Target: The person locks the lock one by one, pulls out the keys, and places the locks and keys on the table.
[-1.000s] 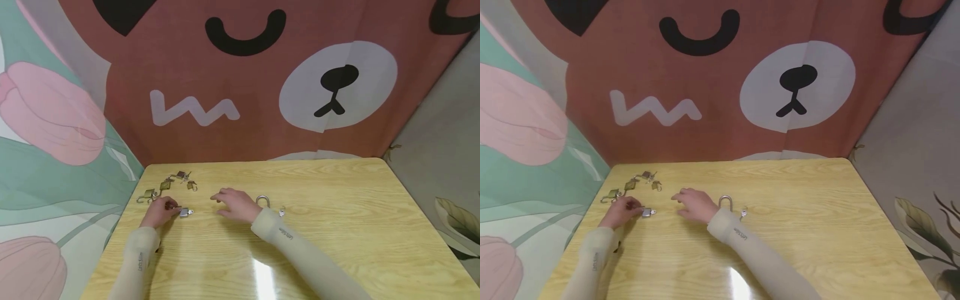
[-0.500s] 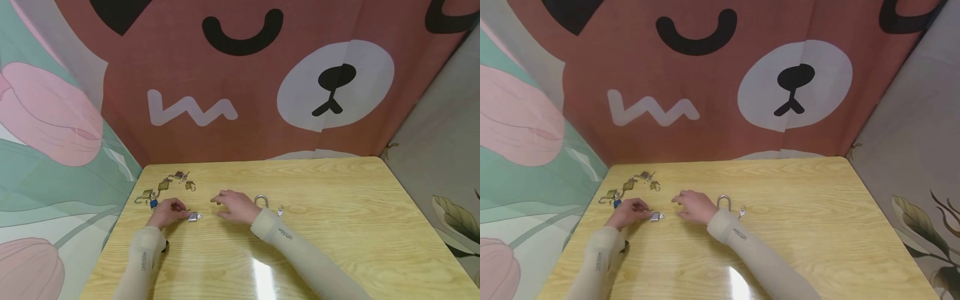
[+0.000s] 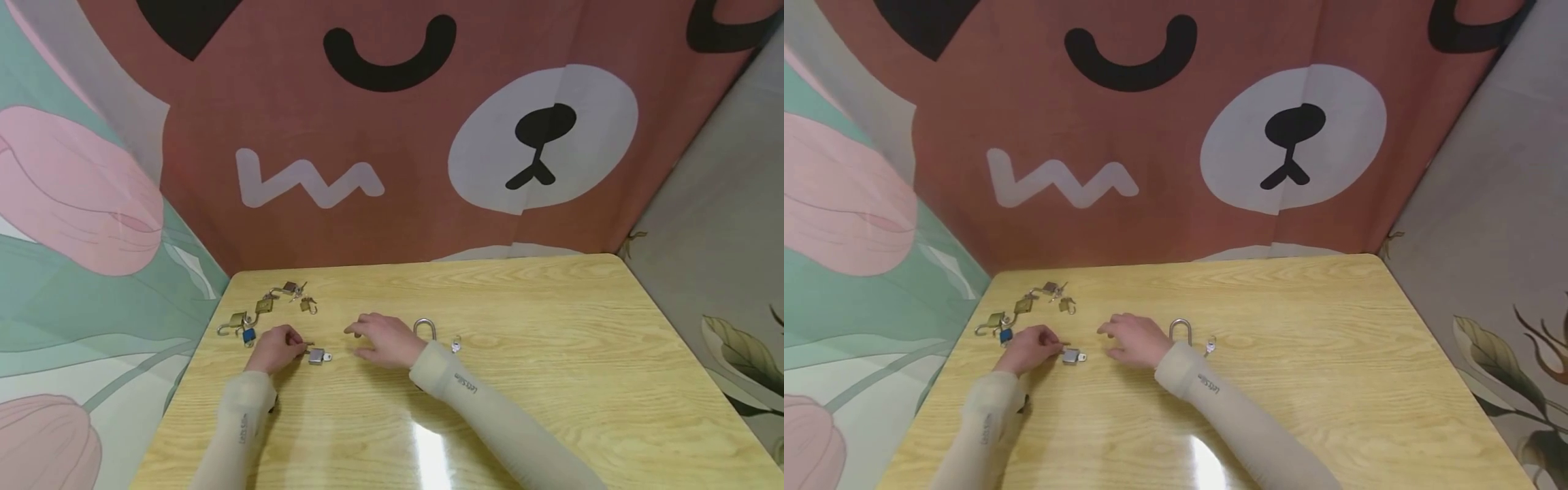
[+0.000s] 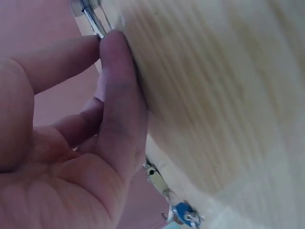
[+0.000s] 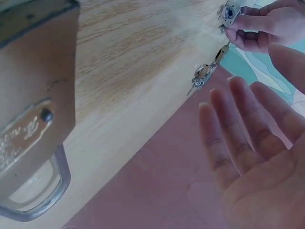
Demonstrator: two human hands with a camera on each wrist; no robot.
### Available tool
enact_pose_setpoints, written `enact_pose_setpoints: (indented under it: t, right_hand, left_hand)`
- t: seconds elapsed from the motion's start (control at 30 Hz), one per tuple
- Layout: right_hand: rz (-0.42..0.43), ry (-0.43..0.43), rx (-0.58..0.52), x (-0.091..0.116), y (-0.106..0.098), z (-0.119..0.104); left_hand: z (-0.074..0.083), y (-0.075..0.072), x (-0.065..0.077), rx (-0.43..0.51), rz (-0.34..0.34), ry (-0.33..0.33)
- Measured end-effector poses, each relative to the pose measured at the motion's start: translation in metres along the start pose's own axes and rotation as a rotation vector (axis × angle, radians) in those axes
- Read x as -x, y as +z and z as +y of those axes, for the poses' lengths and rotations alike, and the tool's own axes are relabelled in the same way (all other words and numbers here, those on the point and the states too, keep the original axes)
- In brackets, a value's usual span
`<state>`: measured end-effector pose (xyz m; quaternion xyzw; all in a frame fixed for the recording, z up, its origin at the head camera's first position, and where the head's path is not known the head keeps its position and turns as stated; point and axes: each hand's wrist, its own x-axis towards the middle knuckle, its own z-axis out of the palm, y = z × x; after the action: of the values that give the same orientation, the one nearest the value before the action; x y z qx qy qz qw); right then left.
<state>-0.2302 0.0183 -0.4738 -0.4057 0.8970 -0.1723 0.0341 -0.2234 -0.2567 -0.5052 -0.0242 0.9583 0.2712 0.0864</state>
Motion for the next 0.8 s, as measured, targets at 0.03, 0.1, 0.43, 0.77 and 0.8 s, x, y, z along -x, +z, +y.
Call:
enact_pose_setpoints:
  t: [0.03, 0.1, 0.43, 0.77, 0.8]
  right_hand:
    - [0.001, 0.001, 0.000, 0.000, 0.000, 0.000]
    - [0.001, 0.002, 0.002, 0.000, 0.001, 0.001]
    - [-0.018, 0.021, -0.001, 0.003, -0.001, 0.002]
    - [0.002, 0.051, -0.074, 0.009, -0.003, 0.011]
    - [0.010, 0.055, -0.099, 0.010, -0.003, 0.012]
  left_hand:
    - [0.001, 0.000, 0.000, -0.013, -0.003, 0.001]
    - [0.002, 0.001, -0.001, -0.027, -0.008, 0.001]
    - [0.003, 0.002, 0.007, 0.220, -0.059, 0.074]
    - [0.034, 0.000, 0.018, 0.560, -0.109, 0.202]
    - [0.040, -0.001, 0.019, 0.583, -0.113, 0.218]
